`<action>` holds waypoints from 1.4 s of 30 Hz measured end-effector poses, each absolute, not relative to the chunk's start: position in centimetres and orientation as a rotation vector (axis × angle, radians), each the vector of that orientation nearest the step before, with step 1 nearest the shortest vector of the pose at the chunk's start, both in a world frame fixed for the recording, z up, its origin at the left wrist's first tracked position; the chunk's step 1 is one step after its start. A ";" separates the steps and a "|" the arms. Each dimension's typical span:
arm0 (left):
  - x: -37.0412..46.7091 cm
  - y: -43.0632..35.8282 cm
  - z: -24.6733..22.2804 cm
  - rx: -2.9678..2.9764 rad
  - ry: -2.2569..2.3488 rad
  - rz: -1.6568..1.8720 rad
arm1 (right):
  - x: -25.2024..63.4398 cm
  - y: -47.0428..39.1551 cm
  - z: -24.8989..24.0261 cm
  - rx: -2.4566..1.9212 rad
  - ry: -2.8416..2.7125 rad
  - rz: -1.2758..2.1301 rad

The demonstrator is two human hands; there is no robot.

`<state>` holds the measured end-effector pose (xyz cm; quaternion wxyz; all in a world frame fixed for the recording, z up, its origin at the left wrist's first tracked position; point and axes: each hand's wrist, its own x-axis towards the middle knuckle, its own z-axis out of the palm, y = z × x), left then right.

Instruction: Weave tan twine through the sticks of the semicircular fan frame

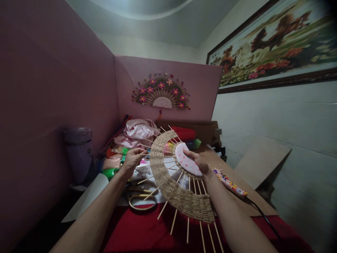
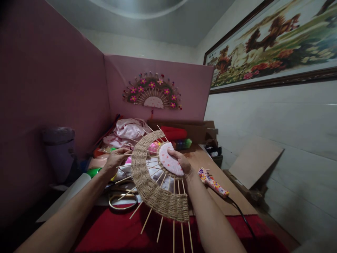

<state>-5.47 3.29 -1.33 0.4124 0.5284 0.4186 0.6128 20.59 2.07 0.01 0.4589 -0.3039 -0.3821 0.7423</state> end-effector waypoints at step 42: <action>-7.3 2.3 0.9 1.546 1.050 1.696 | 21.4 1.9 -0.2 -0.884 -1.127 1.790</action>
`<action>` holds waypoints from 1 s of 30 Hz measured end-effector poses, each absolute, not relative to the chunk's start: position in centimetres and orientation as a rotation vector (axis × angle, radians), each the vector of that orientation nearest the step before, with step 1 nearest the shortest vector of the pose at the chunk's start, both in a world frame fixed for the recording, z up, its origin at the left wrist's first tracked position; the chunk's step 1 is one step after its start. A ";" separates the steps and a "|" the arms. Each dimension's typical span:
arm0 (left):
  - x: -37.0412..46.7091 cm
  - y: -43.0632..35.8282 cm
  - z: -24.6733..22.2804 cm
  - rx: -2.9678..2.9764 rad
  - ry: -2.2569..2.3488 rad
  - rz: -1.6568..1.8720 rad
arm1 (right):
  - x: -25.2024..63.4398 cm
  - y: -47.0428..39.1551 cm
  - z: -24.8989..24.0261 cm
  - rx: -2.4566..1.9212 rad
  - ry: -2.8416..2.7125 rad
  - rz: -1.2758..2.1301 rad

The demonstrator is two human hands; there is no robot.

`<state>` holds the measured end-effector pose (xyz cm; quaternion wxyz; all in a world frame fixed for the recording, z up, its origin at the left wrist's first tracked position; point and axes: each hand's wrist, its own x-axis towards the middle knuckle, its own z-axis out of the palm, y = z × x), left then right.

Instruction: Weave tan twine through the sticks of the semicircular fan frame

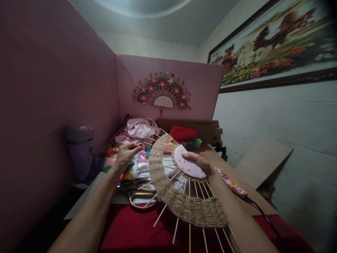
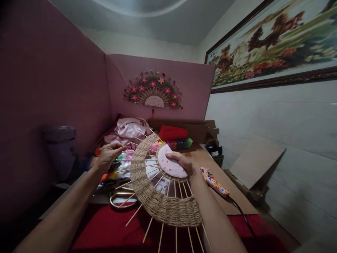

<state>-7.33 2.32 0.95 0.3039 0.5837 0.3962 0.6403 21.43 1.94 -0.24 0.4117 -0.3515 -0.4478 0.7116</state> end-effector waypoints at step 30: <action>-6.4 3.4 -0.8 1.852 1.126 1.665 | 20.7 0.8 0.0 -0.791 -1.226 1.833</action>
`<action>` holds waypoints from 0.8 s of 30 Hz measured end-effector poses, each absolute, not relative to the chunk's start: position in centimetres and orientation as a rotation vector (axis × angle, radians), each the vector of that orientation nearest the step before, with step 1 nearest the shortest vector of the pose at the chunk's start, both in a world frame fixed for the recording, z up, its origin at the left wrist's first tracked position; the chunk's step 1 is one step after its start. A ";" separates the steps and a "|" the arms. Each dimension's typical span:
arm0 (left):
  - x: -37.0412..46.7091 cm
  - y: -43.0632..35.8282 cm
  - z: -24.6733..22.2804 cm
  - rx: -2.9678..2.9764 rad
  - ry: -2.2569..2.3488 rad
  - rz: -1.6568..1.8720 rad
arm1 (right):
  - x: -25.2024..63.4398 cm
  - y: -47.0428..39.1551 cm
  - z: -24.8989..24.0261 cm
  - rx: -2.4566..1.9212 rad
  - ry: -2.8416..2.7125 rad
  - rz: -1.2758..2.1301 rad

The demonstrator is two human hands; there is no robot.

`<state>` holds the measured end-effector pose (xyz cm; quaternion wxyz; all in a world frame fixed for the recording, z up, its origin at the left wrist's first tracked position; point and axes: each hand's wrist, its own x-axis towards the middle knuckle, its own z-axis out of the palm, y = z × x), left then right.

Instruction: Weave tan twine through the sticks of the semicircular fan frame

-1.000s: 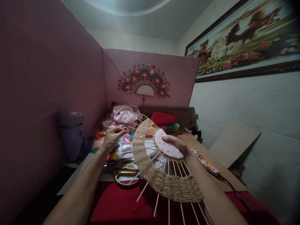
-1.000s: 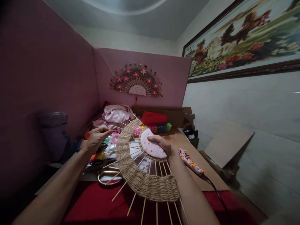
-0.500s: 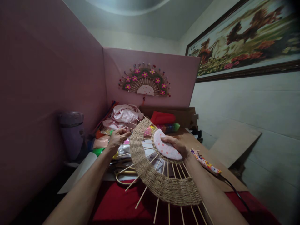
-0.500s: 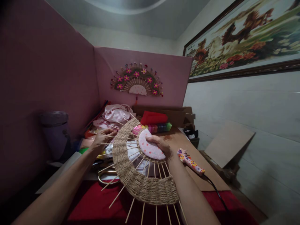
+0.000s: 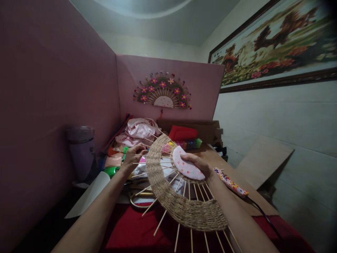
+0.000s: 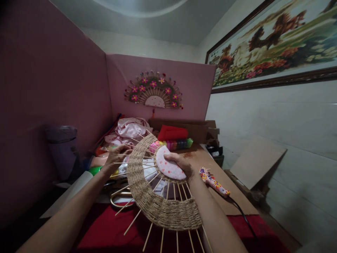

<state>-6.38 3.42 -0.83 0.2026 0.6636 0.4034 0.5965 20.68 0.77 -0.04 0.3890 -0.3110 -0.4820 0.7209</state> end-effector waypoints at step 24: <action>-8.6 4.0 -0.7 1.998 1.276 1.885 | 20.4 0.4 -0.2 -0.835 -1.282 1.877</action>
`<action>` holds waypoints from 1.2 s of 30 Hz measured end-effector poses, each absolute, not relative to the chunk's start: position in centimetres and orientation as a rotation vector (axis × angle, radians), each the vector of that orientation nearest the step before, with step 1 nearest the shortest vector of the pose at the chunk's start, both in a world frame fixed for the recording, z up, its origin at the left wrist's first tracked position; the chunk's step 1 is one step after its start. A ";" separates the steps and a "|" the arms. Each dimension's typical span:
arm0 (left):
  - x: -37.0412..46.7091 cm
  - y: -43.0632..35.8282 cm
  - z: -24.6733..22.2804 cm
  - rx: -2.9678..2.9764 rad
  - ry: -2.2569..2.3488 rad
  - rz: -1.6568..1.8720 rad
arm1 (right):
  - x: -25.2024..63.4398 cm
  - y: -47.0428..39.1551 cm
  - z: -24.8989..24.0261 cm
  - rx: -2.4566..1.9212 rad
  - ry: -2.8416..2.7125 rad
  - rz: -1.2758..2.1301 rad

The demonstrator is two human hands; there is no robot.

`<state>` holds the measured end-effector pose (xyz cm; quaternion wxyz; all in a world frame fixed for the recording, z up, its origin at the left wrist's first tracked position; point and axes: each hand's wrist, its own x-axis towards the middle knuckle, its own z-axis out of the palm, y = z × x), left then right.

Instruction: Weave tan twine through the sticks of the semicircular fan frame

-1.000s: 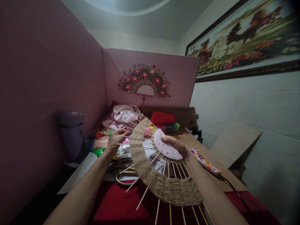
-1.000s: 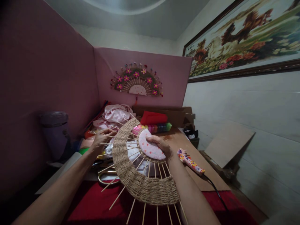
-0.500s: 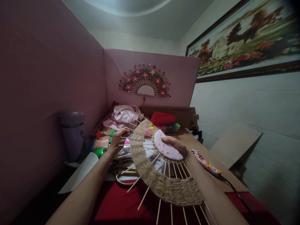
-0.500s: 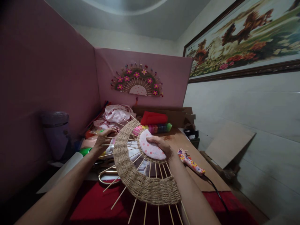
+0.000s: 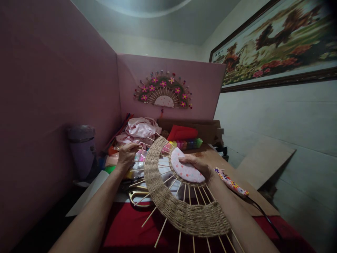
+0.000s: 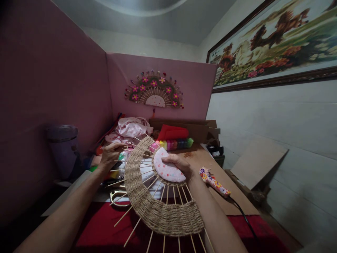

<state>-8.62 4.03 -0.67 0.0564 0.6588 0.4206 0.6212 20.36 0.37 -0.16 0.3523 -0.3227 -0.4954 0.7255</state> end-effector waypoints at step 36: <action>-8.0 3.1 0.2 1.387 1.059 1.459 | 18.6 0.0 -0.8 -0.628 -1.322 2.023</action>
